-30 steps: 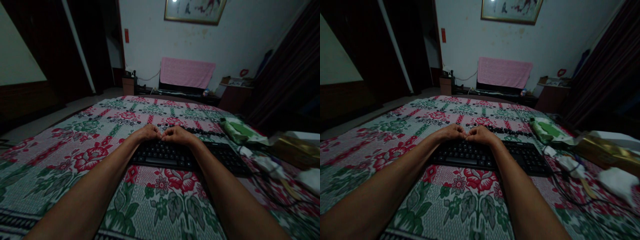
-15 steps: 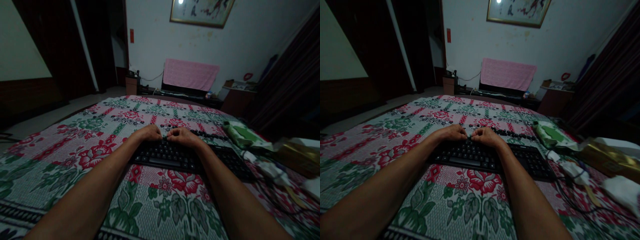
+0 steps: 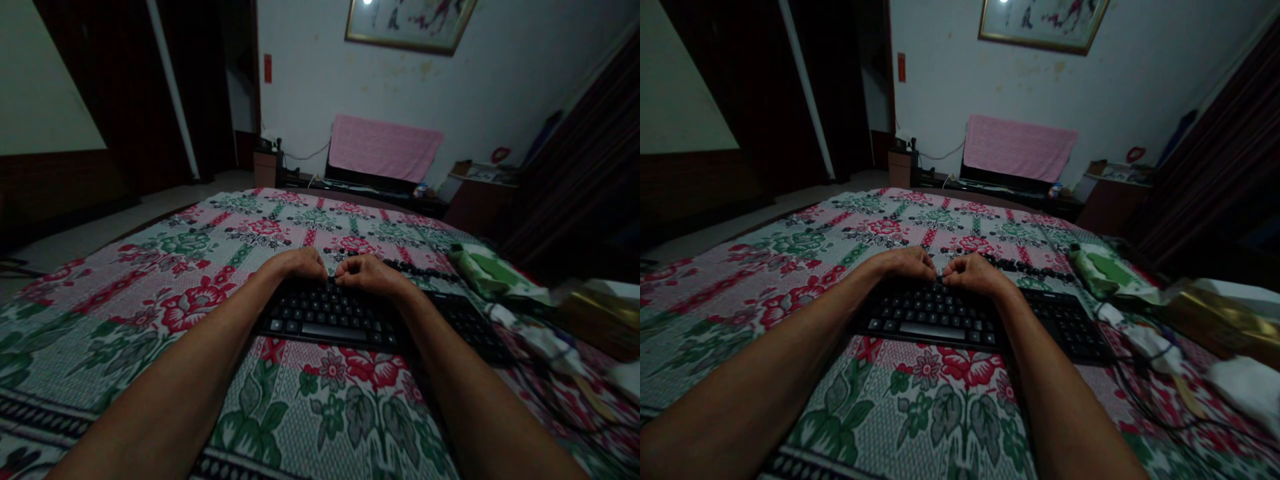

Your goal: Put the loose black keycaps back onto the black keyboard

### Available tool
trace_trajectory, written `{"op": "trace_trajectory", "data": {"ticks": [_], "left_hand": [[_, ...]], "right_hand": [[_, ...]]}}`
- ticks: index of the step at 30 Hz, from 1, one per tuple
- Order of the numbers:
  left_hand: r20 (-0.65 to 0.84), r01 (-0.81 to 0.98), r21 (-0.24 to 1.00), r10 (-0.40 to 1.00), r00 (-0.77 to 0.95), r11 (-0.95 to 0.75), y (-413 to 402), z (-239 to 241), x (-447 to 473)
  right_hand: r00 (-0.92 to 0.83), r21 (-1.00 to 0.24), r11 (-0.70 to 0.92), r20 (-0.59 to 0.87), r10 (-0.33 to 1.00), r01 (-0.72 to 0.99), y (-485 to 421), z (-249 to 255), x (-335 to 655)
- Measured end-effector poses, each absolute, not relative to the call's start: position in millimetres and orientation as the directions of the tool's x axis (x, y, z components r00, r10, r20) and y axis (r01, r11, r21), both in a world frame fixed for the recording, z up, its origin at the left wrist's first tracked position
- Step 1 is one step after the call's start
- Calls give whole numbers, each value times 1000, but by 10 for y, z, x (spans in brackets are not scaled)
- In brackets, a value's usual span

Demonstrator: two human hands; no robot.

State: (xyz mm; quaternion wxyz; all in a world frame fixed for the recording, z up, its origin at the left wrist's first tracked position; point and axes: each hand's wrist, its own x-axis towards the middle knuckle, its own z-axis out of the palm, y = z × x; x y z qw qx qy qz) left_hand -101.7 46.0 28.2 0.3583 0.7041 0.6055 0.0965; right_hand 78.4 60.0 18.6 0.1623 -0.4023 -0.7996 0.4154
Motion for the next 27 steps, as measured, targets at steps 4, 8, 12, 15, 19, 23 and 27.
{"op": "trace_trajectory", "data": {"ticks": [4,8,12,15,19,23,27], "left_hand": [[-306,782,623,927,218,22,422,294,-993],[-303,780,625,930,207,30,426,270,-977],[-309,784,619,933,186,49,464,231,-977],[-301,796,603,938,170,49,476,226,-975],[-299,810,584,941,157,50,462,241,-964],[-292,810,585,944,154,48,453,238,-955],[-289,812,582,943,167,34,459,238,-957]], "right_hand": [[-611,-787,326,-81,787,524,575,217,752],[-597,-752,348,-76,798,560,569,236,735],[-603,-706,392,-62,795,589,564,260,728],[-605,-691,408,-54,794,597,555,271,716],[-607,-673,419,-56,793,610,545,273,697],[-625,-669,424,-78,777,611,571,250,709],[-624,-715,357,-141,769,601,615,237,750]]}}
